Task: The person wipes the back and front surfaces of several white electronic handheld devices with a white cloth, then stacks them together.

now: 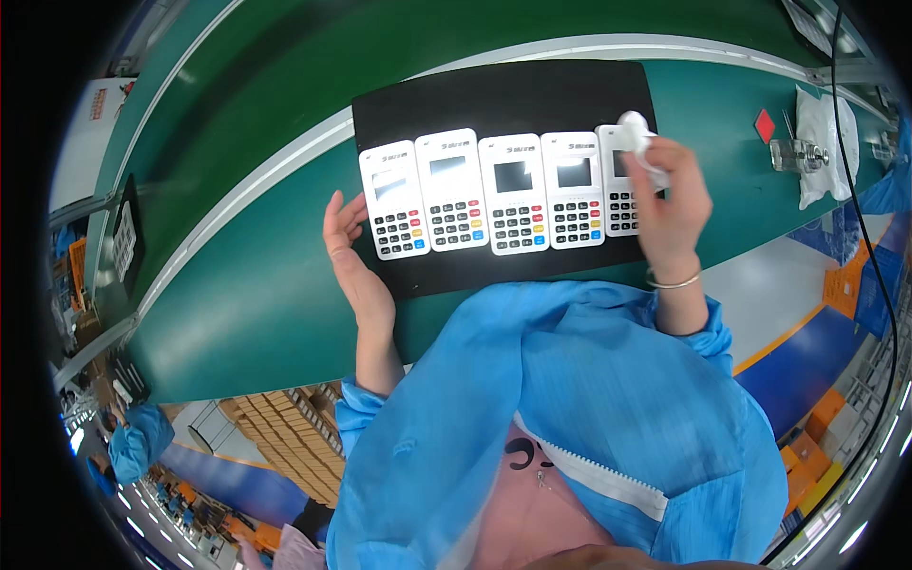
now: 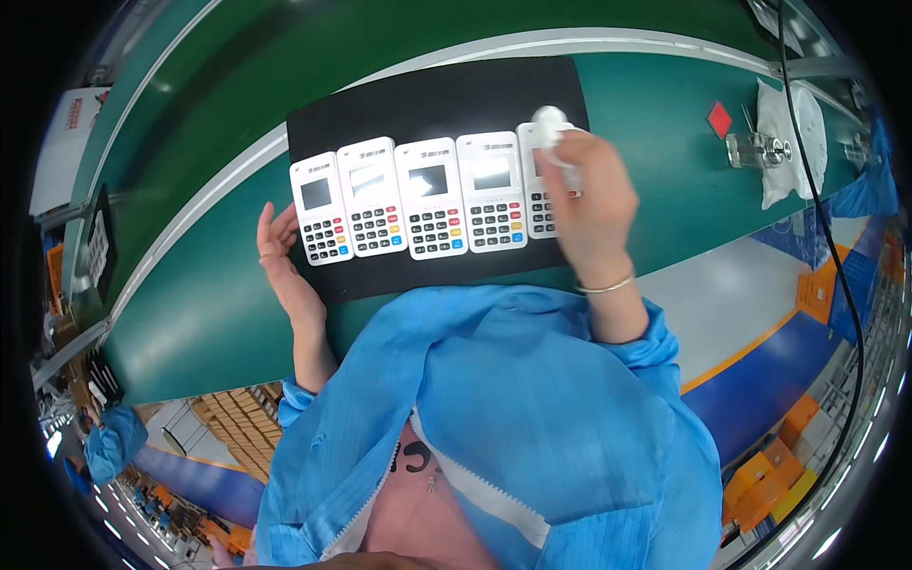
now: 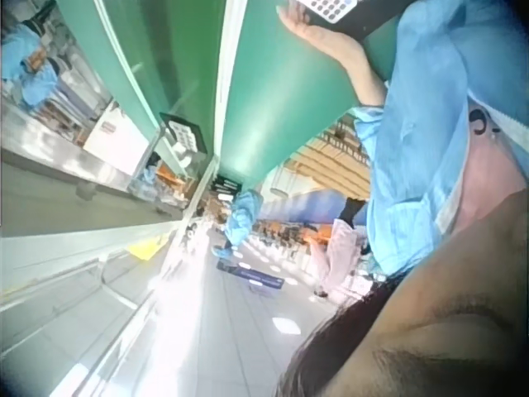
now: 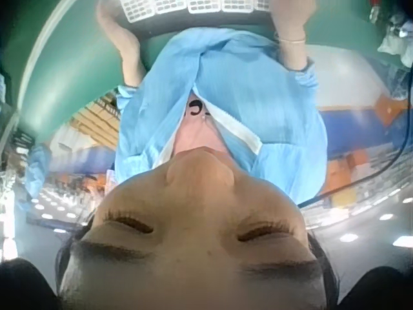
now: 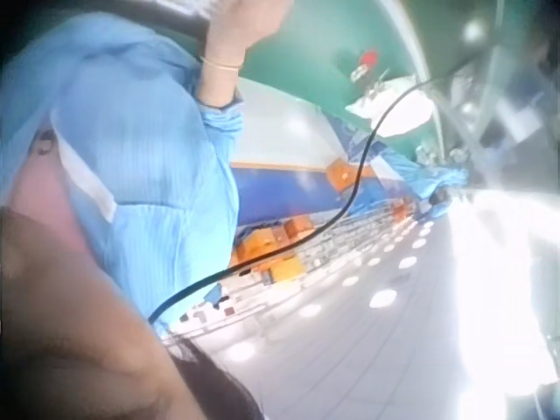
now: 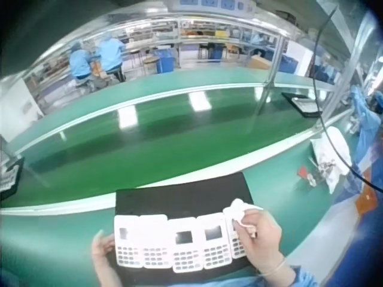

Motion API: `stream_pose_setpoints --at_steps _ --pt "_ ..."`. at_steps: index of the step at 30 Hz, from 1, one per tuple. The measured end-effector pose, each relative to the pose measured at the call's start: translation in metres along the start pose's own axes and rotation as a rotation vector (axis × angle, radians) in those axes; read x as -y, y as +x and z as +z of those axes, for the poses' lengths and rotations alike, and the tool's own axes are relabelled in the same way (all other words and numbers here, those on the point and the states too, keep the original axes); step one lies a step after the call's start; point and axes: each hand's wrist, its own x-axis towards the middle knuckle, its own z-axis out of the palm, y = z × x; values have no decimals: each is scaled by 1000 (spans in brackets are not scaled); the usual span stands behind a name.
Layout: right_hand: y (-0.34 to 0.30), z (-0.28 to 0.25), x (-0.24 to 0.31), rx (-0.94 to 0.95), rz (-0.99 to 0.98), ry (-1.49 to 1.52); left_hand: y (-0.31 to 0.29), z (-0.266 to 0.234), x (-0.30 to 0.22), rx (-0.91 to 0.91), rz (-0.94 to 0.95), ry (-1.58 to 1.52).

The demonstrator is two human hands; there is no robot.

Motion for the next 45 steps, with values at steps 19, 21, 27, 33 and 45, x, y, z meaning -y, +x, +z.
stream_pose_setpoints --at_steps 19,21,27,33,45 --pt "-28 -59 -45 477 222 -396 -10 -7 -19 11 131 94" --pt "-34 -38 -24 451 304 -367 -10 -10 -24 -16 248 343" --pt "-16 26 46 769 502 440 -20 -34 -32 -155 266 610" --pt "23 107 112 1028 -352 728 -3 -66 -4 -179 11 936" --pt "-6 150 119 1202 -231 983 80 -71 52 -410 -13 1009"
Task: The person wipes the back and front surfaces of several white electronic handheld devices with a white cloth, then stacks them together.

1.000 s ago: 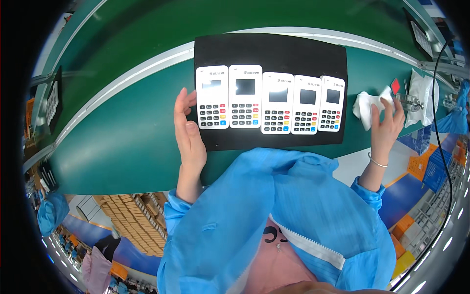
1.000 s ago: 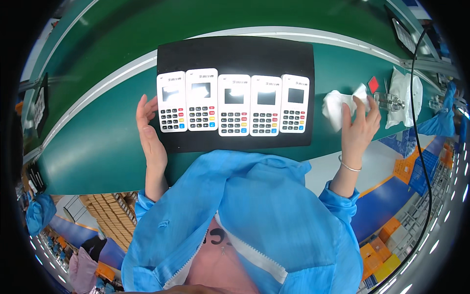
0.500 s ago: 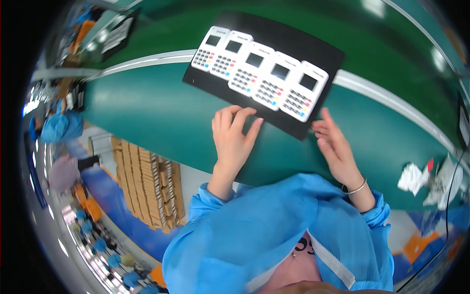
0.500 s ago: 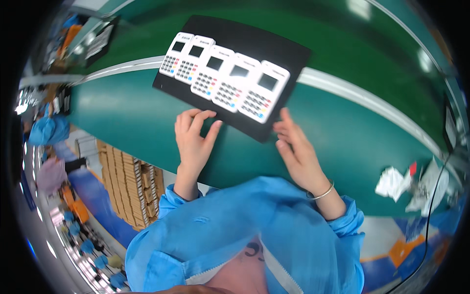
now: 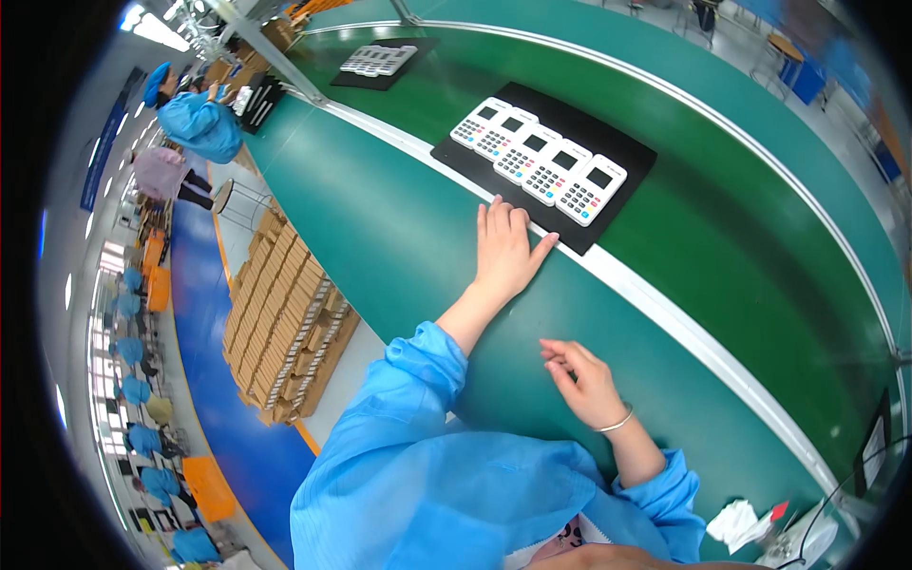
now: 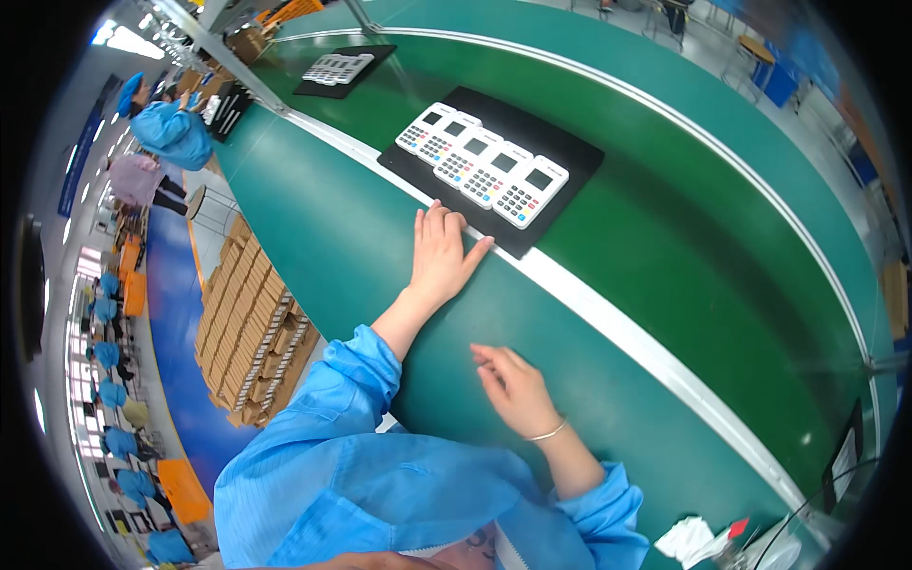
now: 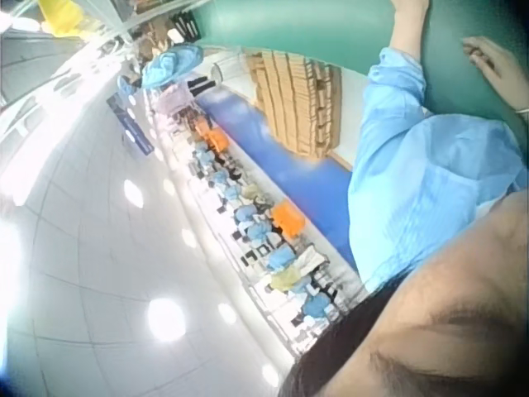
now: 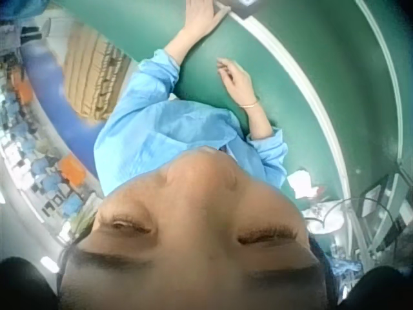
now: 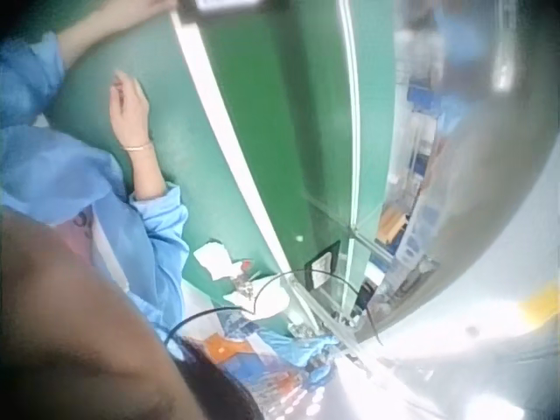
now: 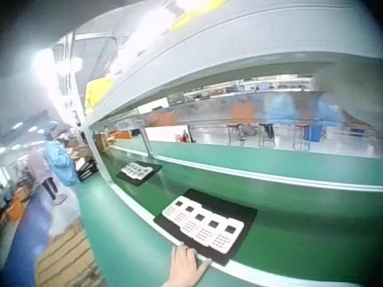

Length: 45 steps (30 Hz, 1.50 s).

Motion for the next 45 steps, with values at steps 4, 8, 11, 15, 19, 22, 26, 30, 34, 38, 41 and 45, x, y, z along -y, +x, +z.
stream_pose_setpoints --at_steps 4,8,11,15,19,22,26,30,34,38,41,45 --pt "-24 31 -6 -8 -47 -41 1 20 16 -52 -11 -44" --pt "-53 62 -6 -34 -64 -66 3 33 21 -136 -82 -3" --pt "-69 73 0 -161 31 106 4 42 3 -311 -131 -37" --pt "-78 35 -5 -501 158 486 -31 36 -103 -356 121 -735" --pt "-90 -26 -35 -743 -87 1195 -110 35 -204 557 -85 -1728" --pt "-100 -42 -40 -694 17 1329 -178 166 -235 204 390 -669" --pt "-112 -49 -60 -802 39 1233 -140 27 -213 529 317 -1133" --pt "-115 -46 -87 -556 -209 1202 -134 8 -206 466 358 -1135" --pt "-108 -47 -56 -644 37 1206 -133 19 -218 482 353 -1130" --pt "-96 -32 -23 -1118 209 -64 -132 47 -220 551 119 -1395" --pt "-115 -35 -17 -879 98 -467 -125 37 -213 628 245 -1362" --pt "-210 -14 -5 -683 31 -1129 -141 10 -235 545 677 -862"
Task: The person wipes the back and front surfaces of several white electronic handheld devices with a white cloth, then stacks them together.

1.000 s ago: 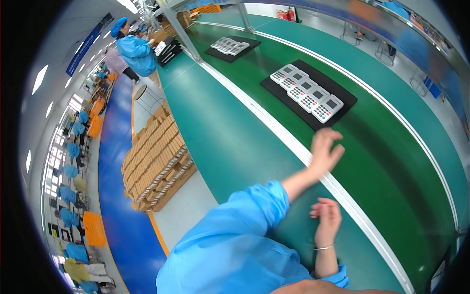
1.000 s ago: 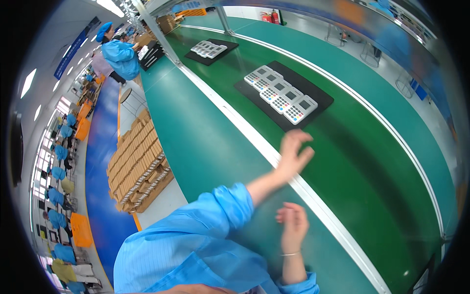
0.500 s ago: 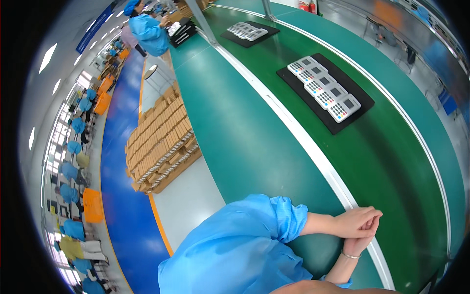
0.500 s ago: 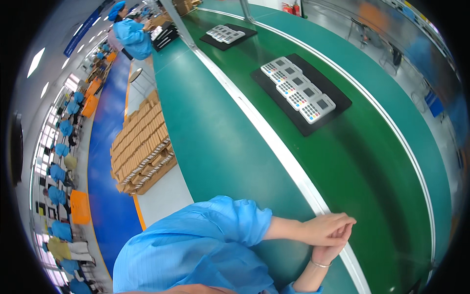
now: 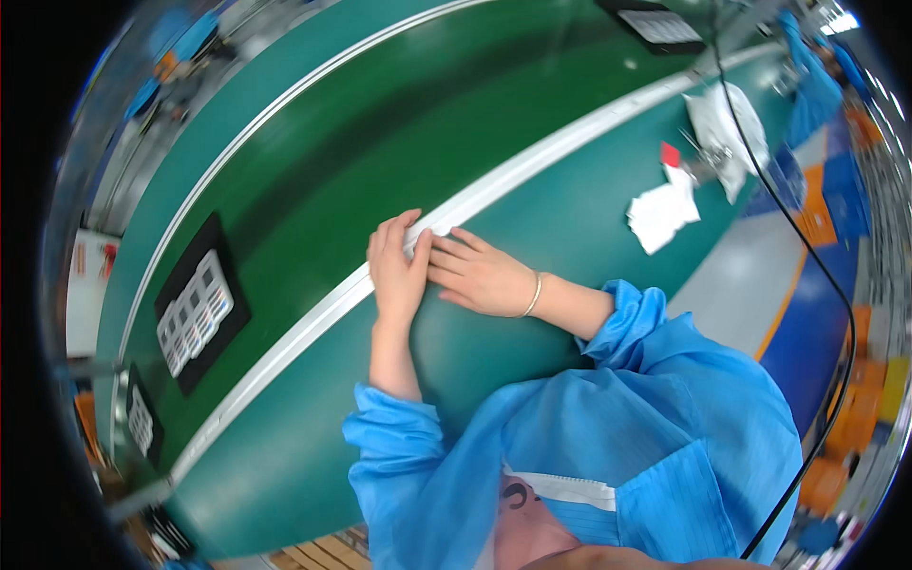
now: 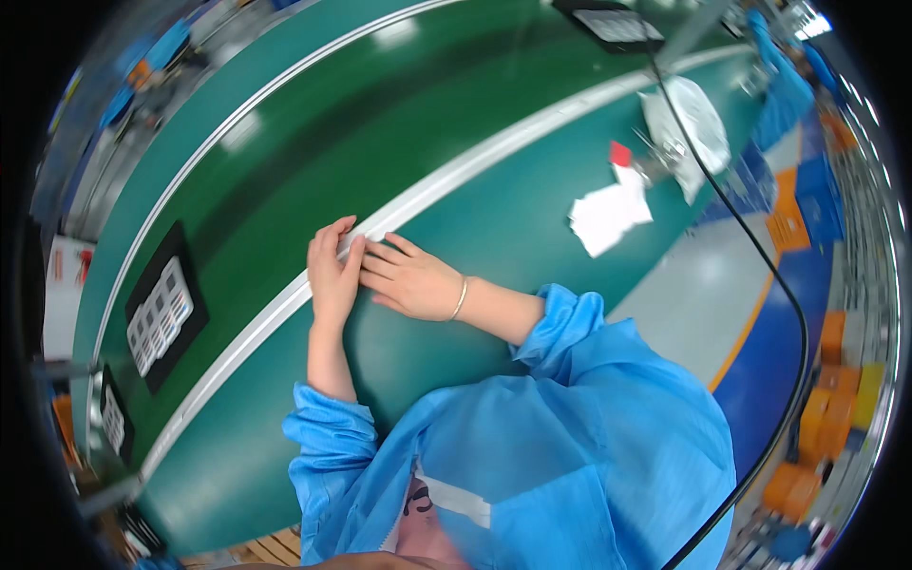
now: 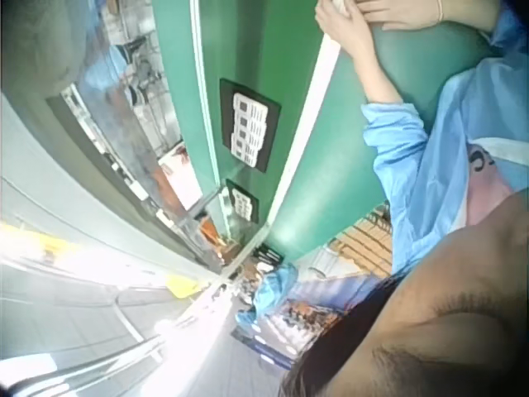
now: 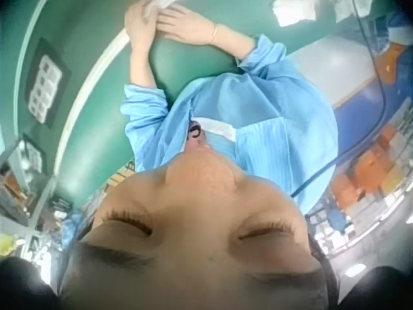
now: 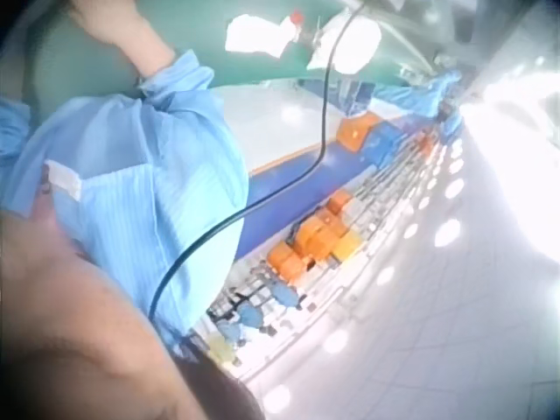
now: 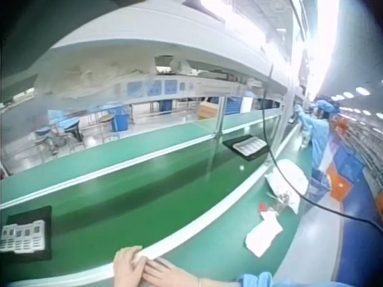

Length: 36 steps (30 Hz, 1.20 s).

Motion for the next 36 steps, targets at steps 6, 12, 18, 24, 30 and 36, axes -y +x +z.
stream_pose_setpoints --at_steps 6,12,18,24,30,36 --pt "-81 -78 -37 -184 379 -272 -4 -16 8 70 41 163" --pt "-168 -134 -96 -73 1119 -692 -3 -16 8 76 27 175" --pt "-157 -146 -126 -241 936 -655 1 -16 4 83 40 172" --pt "-150 -126 -177 -215 918 -935 5 -11 -3 107 17 150" --pt "-125 -160 -64 59 1003 -655 3 -9 3 93 26 164" --pt "-163 -171 -83 176 1024 -584 6 -8 -3 89 10 164"
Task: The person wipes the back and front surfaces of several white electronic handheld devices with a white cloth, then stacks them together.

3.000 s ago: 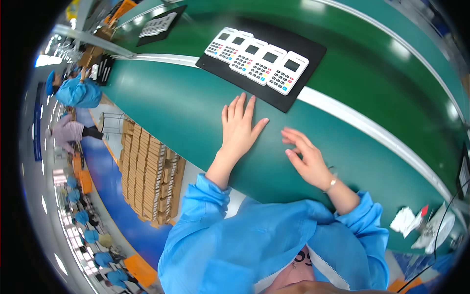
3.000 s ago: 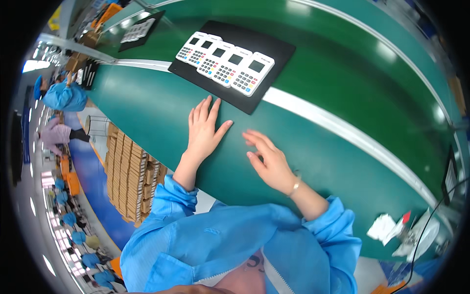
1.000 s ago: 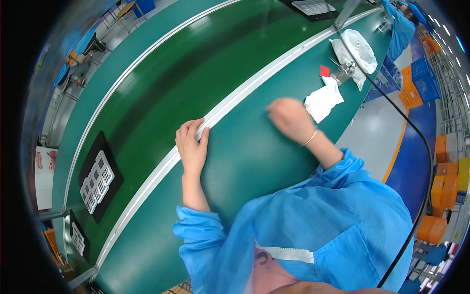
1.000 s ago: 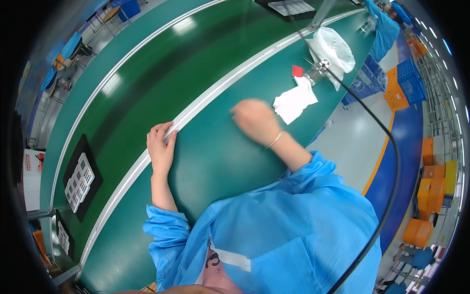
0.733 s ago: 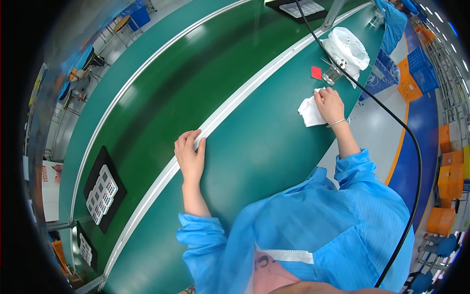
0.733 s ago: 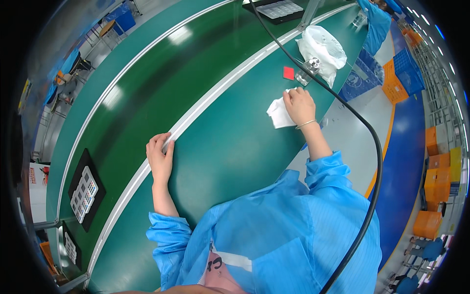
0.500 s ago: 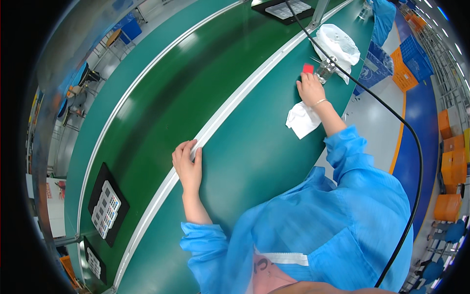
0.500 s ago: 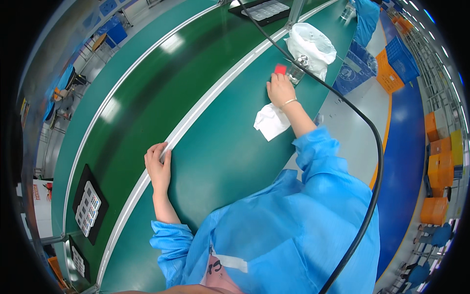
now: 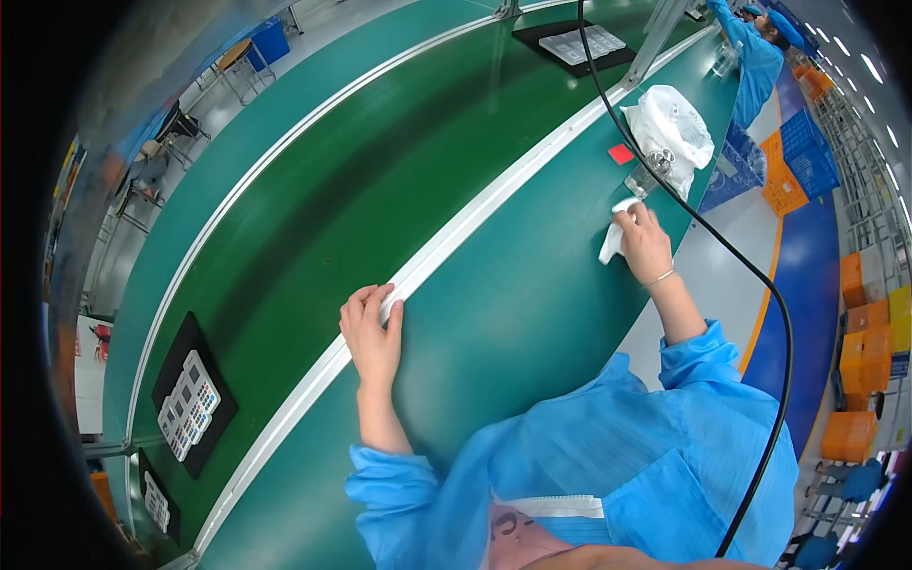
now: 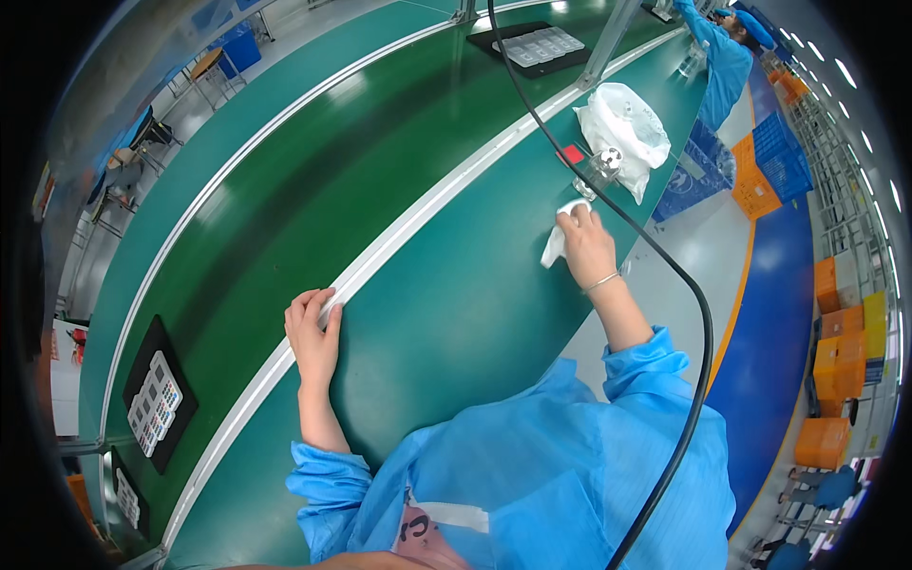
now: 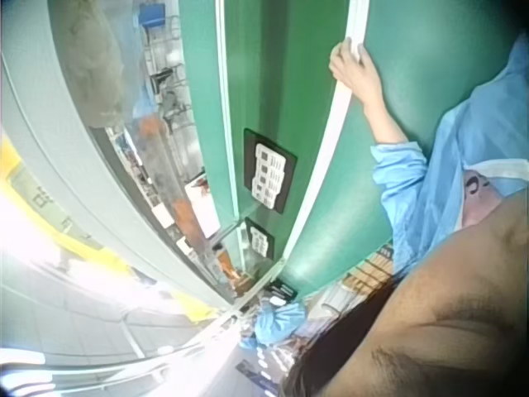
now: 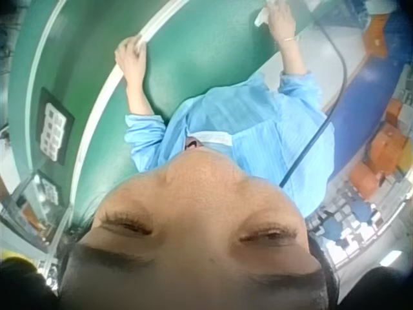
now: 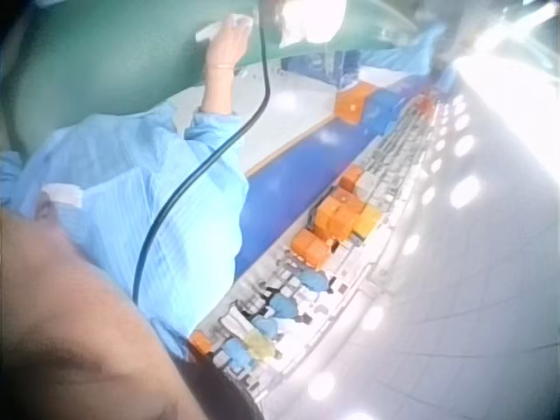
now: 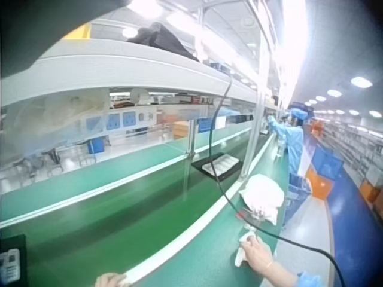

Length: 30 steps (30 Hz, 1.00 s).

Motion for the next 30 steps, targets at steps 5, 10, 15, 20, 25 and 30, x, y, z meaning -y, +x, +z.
stream_pose_setpoints --at_steps 5,10,15,20,25,30 --pt "29 -4 66 -427 -219 89 3 6 -2 -4 16 -25" --pt "53 4 207 -141 -447 525 -1 3 2 8 30 19" --pt "45 30 313 182 -555 1065 7 10 4 -303 -73 -773" --pt "27 59 338 324 -491 1182 7 -2 6 -220 -344 -894" --pt "34 63 322 407 -546 1252 8 3 -1 -185 -335 -905" --pt "35 63 307 558 -598 1298 -1 12 -1 -172 -334 -956"
